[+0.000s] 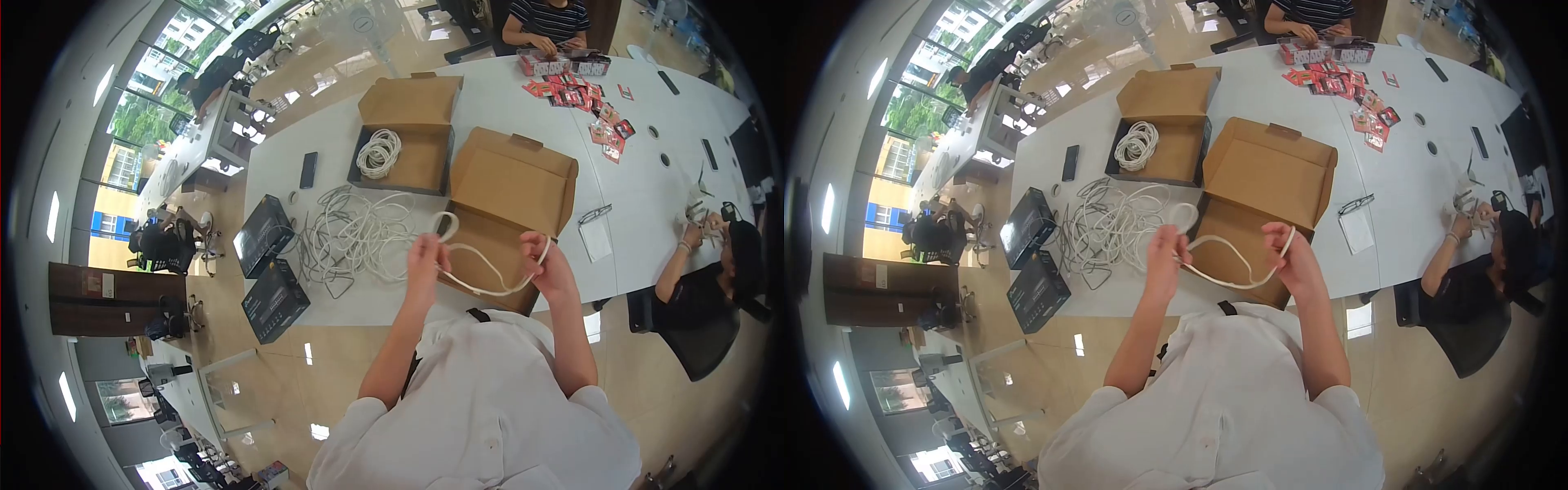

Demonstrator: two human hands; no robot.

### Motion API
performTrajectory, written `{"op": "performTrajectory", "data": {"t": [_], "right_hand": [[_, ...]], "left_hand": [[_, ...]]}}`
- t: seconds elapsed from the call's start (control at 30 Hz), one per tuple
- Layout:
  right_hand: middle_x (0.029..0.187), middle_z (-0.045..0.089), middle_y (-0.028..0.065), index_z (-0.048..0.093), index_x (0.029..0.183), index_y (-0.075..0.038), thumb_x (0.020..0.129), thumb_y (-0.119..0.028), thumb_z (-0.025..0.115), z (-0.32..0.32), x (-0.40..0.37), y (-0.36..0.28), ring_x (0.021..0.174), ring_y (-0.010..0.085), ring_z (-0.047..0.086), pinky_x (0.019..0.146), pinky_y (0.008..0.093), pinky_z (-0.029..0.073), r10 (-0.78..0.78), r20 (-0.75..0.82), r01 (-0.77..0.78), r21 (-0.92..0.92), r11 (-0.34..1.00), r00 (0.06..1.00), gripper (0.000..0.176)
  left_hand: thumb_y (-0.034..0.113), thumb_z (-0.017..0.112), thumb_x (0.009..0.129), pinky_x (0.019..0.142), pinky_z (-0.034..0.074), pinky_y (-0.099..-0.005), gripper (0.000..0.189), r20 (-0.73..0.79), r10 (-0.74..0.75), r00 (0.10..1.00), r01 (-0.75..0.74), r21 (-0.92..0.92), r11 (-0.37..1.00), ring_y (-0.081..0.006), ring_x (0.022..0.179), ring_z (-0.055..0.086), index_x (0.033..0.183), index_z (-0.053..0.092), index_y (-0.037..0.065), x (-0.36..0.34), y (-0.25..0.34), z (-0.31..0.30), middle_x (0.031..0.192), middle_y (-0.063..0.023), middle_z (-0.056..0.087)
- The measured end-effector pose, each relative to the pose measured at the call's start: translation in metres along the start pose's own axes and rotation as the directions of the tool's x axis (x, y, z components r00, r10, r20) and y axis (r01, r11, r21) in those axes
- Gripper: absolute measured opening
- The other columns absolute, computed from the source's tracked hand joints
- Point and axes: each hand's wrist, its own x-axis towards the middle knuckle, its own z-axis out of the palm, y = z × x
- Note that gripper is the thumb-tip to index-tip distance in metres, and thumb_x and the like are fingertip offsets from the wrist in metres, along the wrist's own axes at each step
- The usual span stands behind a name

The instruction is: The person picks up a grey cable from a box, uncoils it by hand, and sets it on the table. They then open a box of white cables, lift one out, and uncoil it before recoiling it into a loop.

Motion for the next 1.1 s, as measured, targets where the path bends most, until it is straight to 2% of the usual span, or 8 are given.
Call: {"op": "performTrajectory", "data": {"t": [0.13,0.27,0.4,0.57,0.87,1.0,1.07,1.1], "right_hand": [[0.067,0.05,-0.0044,0.056,0.092,-0.007,0.095,-0.013,0.039,-0.02,0.016,-0.007,0.042,0.004,0.03,0.046,0.0212,0.026,-0.072,0.017,0.063,0.319,0.946,0.997,0.018],[0.066,0.049,-0.0037,0.054,0.088,-0.007,0.094,-0.011,0.038,-0.013,0.02,-0.012,0.042,0.0044,0.029,0.045,0.0222,0.025,-0.164,-0.057,0.173,0.297,0.939,0.985,0.018],[0.07,0.053,-0.0008,0.055,0.088,-0.006,0.091,-0.009,0.038,0.012,0.025,-0.001,0.048,0.0071,0.041,0.049,0.0208,0.032,-0.339,-0.109,0.34,-0.014,0.94,0.934,0.018],[0.087,0.066,0.0056,0.061,0.093,-0.005,0.089,-0.007,0.044,0.028,0.037,0.023,0.076,0.012,0.061,0.067,0.0219,0.043,-0.422,-0.177,0.346,-0.342,0.874,0.889,0.017],[0.089,0.068,0.0067,0.061,0.092,-0.005,0.09,-0.006,0.045,0.04,0.041,0.048,0.077,0.0114,0.062,0.071,0.0231,0.044,-0.409,-0.109,0.325,-0.438,0.838,0.906,0.017],[0.088,0.067,0.006,0.061,0.092,-0.005,0.09,-0.005,0.044,0.061,0.041,0.057,0.075,0.0106,0.06,0.07,0.0231,0.044,-0.423,-0.104,0.343,-0.429,0.836,0.9,0.017],[0.087,0.066,0.0053,0.061,0.092,-0.006,0.09,-0.004,0.044,0.07,0.041,0.064,0.074,0.0101,0.059,0.07,0.0232,0.044,-0.43,-0.082,0.36,-0.422,0.832,0.899,0.017],[0.086,0.066,0.005,0.061,0.092,-0.006,0.09,-0.004,0.044,0.076,0.041,0.067,0.074,0.01,0.059,0.07,0.0232,0.044,-0.433,-0.075,0.363,-0.429,0.827,0.898,0.017]], "left_hand": [[0.026,0.052,0.096,0.05,0.036,-0.0244,0.02,-0.2,-0.003,0.98,-0.101,-0.504,0.858,-0.0077,0.053,0.041,0.084,0.049,0.01,0.006,0.015,-0.039,0.064,0.0019,0.045],[0.033,0.061,0.089,0.051,0.029,-0.0238,0.028,-0.055,0.059,0.997,-0.076,-0.88,0.469,-0.0084,0.051,0.032,0.089,0.052,0.006,-0.005,0.051,-0.083,0.063,0.0035,0.037],[0.032,0.064,0.083,0.051,0.024,-0.0245,0.031,-0.101,0.182,0.978,-0.164,-0.912,0.376,-0.009,0.05,0.029,0.091,0.052,0.005,-0.02,0.08,-0.122,0.062,0.0028,0.033],[0.027,0.062,0.083,0.052,0.02,-0.0255,0.025,-0.205,0.305,0.93,-0.313,-0.876,0.366,-0.0092,0.051,0.026,0.091,0.054,0.005,-0.042,0.106,-0.156,0.061,0.0026,0.031],[0.024,0.058,0.089,0.043,0.016,-0.024,0.018,-0.377,0.475,0.795,-0.512,-0.838,0.191,-0.0066,0.043,0.021,0.083,0.054,0.008,-0.033,0.137,-0.248,0.054,0.0049,0.026],[0.021,0.06,0.084,0.045,0.027,-0.0239,0.016,-0.577,0.116,0.809,-0.585,-0.768,0.26,-0.0107,0.045,0.031,0.08,0.051,0.008,0.02,0.078,-0.321,0.053,0.0031,0.03],[0.019,0.059,0.081,0.05,0.038,-0.025,0.016,-0.614,-0.011,0.789,-0.528,-0.687,0.5,-0.0156,0.052,0.044,0.079,0.048,0.008,0.045,0.028,-0.328,0.055,0.0009,0.038],[0.02,0.06,0.08,0.06,0.043,-0.0313,0.018,-0.556,-0.124,0.822,-0.442,-0.761,0.475,-0.0204,0.068,0.049,0.086,0.047,0.007,0.06,-0.01,-0.344,0.075,-0.005,0.044]]}}
